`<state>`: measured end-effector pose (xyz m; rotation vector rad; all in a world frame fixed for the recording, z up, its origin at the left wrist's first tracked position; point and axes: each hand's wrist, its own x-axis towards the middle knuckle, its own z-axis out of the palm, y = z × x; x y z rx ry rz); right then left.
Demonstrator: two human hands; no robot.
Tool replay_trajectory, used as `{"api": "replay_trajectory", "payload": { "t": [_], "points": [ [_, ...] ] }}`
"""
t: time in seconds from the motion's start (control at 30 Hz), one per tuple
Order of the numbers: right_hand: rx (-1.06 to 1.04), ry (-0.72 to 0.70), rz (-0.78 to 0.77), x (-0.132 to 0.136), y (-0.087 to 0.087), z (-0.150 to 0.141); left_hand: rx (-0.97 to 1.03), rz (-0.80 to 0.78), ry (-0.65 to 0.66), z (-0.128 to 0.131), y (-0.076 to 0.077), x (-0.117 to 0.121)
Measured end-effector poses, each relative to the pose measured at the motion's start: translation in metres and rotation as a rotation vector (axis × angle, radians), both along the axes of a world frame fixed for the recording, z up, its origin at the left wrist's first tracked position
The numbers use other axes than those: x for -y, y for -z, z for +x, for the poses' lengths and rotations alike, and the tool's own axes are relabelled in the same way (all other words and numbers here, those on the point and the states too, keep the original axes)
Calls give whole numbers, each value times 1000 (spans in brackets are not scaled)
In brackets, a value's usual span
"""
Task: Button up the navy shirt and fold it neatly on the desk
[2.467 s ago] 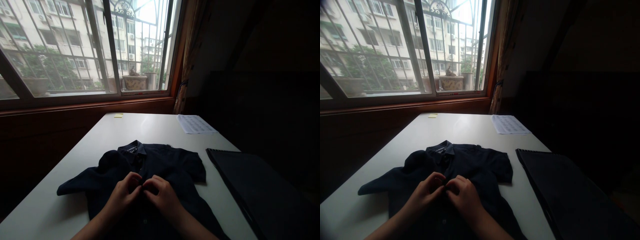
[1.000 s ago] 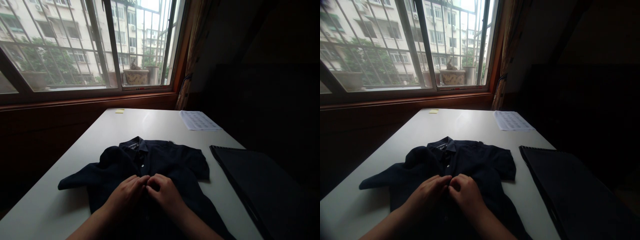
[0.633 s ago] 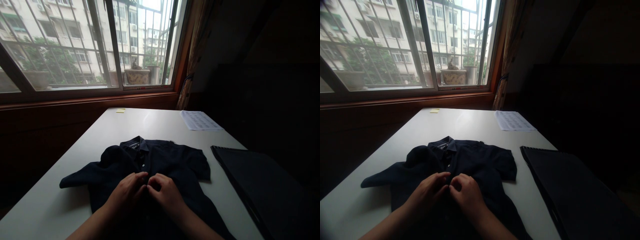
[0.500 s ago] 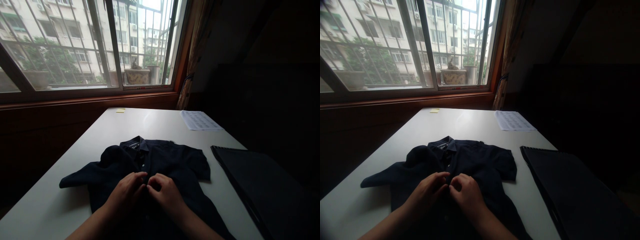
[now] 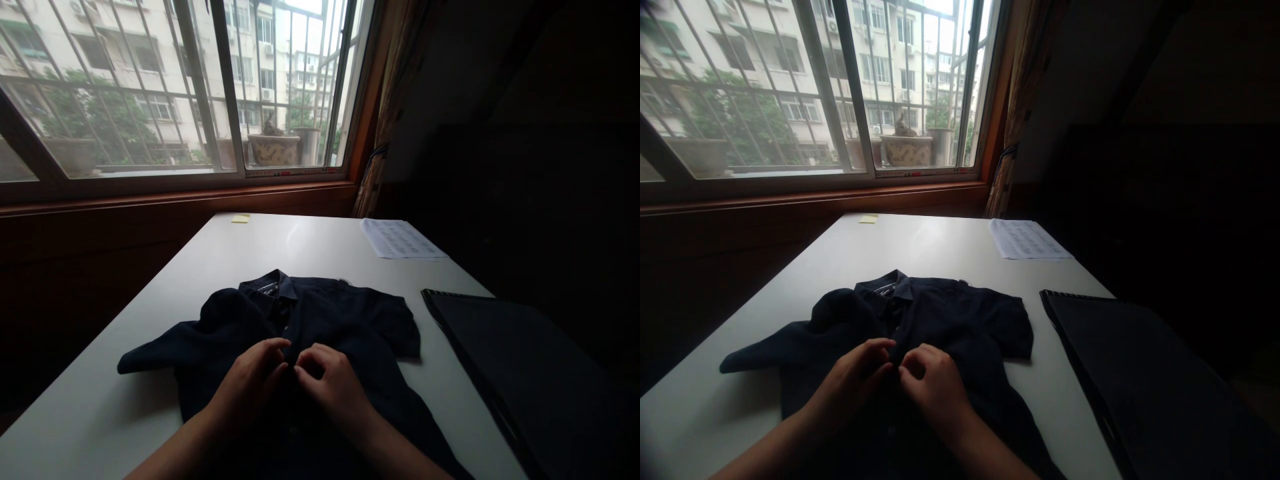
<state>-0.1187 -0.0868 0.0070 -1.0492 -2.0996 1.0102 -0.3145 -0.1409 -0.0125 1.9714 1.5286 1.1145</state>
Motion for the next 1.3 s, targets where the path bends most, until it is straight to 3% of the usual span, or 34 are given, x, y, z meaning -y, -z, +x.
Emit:
{"api": "replay_trajectory", "payload": {
  "t": [0.23,0.83,1.3],
  "points": [
    [-4,-10,5,-2,2,0,69,-67,31,-3,-1,-2],
    [14,-28,2,-1,2,1,25,-12,19,-1,2,0],
    [-30,-37,4,-3,1,3,75,-81,15,0,-1,0]
  ]
}}
